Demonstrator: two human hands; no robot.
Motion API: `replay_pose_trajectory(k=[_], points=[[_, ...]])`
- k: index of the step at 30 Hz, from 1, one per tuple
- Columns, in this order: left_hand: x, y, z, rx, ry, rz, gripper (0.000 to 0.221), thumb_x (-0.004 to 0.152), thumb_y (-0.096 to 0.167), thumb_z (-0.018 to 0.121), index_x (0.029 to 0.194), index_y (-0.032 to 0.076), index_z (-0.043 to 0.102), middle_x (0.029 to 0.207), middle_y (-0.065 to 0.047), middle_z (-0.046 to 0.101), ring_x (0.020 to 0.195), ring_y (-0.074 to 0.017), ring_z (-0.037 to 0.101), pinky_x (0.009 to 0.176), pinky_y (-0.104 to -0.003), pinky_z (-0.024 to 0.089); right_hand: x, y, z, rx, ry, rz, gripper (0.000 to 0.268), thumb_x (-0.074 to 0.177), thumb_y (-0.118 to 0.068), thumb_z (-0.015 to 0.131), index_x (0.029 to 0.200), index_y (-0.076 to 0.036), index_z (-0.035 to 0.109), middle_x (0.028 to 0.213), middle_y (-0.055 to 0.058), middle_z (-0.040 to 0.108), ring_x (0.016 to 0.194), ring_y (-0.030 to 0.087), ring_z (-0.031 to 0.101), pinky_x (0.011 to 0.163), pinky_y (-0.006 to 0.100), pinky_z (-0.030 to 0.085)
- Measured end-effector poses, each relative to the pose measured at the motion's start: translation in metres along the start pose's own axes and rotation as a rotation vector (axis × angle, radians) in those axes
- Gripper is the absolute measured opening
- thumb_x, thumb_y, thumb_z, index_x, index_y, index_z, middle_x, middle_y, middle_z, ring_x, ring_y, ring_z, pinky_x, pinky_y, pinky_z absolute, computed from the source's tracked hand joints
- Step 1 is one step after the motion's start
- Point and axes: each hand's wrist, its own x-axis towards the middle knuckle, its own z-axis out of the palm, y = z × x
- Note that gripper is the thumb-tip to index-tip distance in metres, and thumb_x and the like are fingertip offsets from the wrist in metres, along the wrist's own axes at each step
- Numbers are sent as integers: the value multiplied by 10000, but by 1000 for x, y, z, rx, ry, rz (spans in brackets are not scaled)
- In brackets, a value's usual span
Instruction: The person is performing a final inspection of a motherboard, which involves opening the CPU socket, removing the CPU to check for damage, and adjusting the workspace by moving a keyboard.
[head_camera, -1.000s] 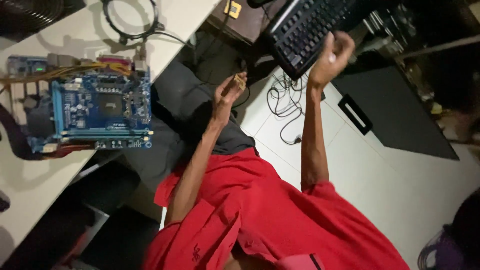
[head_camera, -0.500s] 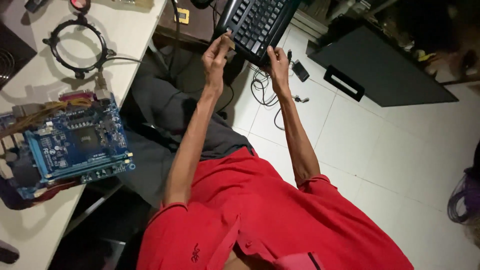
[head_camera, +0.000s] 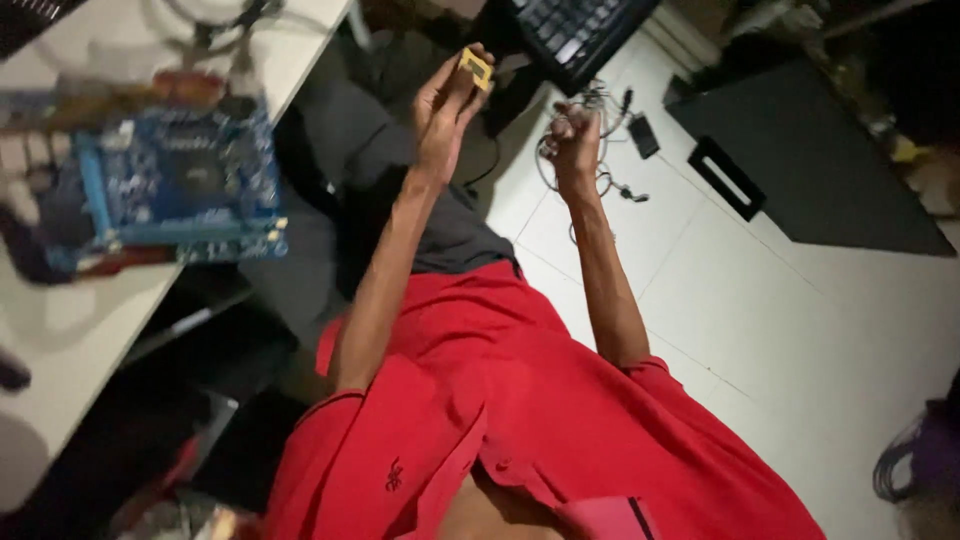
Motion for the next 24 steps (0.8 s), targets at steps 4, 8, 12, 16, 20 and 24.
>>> replay_pose_trajectory(k=[4, 8, 12, 16, 20, 24], points=[[-56, 43, -13, -138, 42, -19, 403, 1087, 208, 634, 1394, -43, 564, 1292, -166, 655, 1208, -258, 657, 1141, -369, 534, -45, 45, 32, 46, -178, 292, 380, 881, -284, 454, 1066, -57, 696, 868, 47, 575, 746, 160, 479, 758, 343, 412], [-107, 81, -22, -126, -80, 166, 433, 1129, 273, 589, 1444, -18, 538, 1341, -153, 621, 1236, -228, 619, 1236, -453, 475, -102, 34, 122, -428, -659, -242, 226, 868, -128, 541, 1044, -5, 612, 1031, 64, 609, 881, 165, 541, 776, 287, 429], [-148, 108, -22, -145, -82, 249, 446, 1091, 319, 647, 1398, 1, 590, 1315, -159, 637, 1186, -221, 635, 1168, -425, 523, -154, 10, 191, -410, -806, -237, 241, 1049, -94, 479, 1258, -56, 591, 1108, 28, 561, 928, 114, 503, 819, 246, 449], [-192, 135, -30, -25, -57, 255, 561, 1069, 335, 677, 1440, -54, 517, 1238, -158, 632, 1160, -232, 637, 1209, -544, 491, -159, 32, 201, -303, -864, -347, 209, 1127, -129, 575, 1333, -104, 595, 1145, 12, 623, 967, 95, 550, 880, 246, 464], [-238, 166, -42, 8, -110, 228, 438, 1084, 243, 634, 1444, 8, 550, 1387, -98, 604, 1227, -230, 608, 1219, -620, 461, -132, 51, 186, -132, -728, -272, 154, 1073, -69, 653, 1225, -73, 678, 1082, 51, 662, 948, 109, 584, 864, 254, 502], [-268, 192, -41, 138, 91, 242, 460, 1005, 263, 740, 1344, -23, 621, 1207, -151, 667, 1107, -262, 680, 1115, -459, 579, -132, 37, 192, -36, -762, -252, 202, 1077, -7, 652, 1278, -20, 665, 1180, 93, 659, 1016, 138, 598, 973, 302, 528]])
